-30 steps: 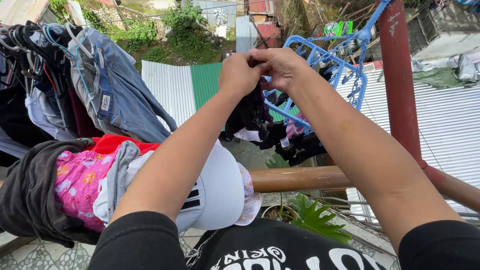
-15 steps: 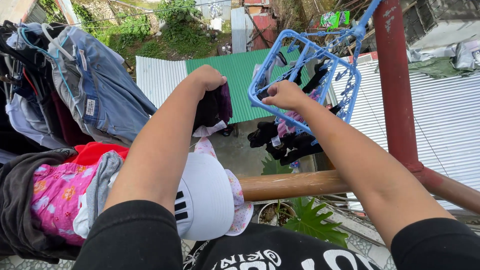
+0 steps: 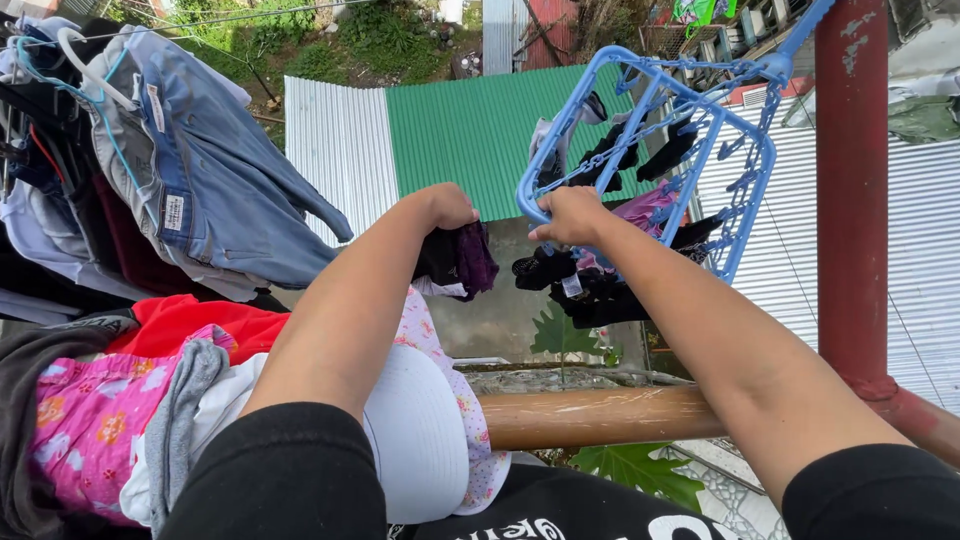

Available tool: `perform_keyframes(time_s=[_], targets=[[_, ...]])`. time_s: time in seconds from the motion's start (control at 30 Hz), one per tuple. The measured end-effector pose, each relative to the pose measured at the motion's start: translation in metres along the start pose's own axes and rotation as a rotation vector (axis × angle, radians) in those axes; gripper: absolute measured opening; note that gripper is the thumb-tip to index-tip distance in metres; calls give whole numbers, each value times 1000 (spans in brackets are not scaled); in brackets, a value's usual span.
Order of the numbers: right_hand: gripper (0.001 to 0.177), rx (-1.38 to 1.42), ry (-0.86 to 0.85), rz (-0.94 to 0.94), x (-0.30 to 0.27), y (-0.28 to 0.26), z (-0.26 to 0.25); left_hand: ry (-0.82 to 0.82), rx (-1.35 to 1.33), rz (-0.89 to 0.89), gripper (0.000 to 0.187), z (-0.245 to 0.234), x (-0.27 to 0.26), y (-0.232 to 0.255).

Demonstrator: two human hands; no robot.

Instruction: Hanging various laundry items, including clothes, hats, and undergarments, onto a multi-clip drying rack and a clothesline on a balcony.

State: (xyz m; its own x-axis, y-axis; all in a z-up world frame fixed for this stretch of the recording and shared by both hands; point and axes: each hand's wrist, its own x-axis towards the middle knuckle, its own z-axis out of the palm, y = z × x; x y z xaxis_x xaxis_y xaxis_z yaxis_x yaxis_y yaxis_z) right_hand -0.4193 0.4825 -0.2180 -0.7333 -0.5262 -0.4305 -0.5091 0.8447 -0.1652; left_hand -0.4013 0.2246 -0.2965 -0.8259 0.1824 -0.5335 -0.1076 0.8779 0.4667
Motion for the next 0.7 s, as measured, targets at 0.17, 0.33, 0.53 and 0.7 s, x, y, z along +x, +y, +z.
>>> perform_keyframes(time_s=[0.17, 0.33, 0.53, 0.7], targets=[[40, 68, -23, -61, 1, 11, 10, -72, -267, -121, 42, 8, -23, 17], [43, 52, -90, -111, -2, 9, 1, -152, -380, -140, 40, 15, -29, 12], [43, 183, -152, -174, -11, -1, -17, -197, -255, -110, 42, 17, -43, 20], [40, 268, -80, -176, -9, -7, -15, -263, -171, -122, 41, 36, -37, 22]])
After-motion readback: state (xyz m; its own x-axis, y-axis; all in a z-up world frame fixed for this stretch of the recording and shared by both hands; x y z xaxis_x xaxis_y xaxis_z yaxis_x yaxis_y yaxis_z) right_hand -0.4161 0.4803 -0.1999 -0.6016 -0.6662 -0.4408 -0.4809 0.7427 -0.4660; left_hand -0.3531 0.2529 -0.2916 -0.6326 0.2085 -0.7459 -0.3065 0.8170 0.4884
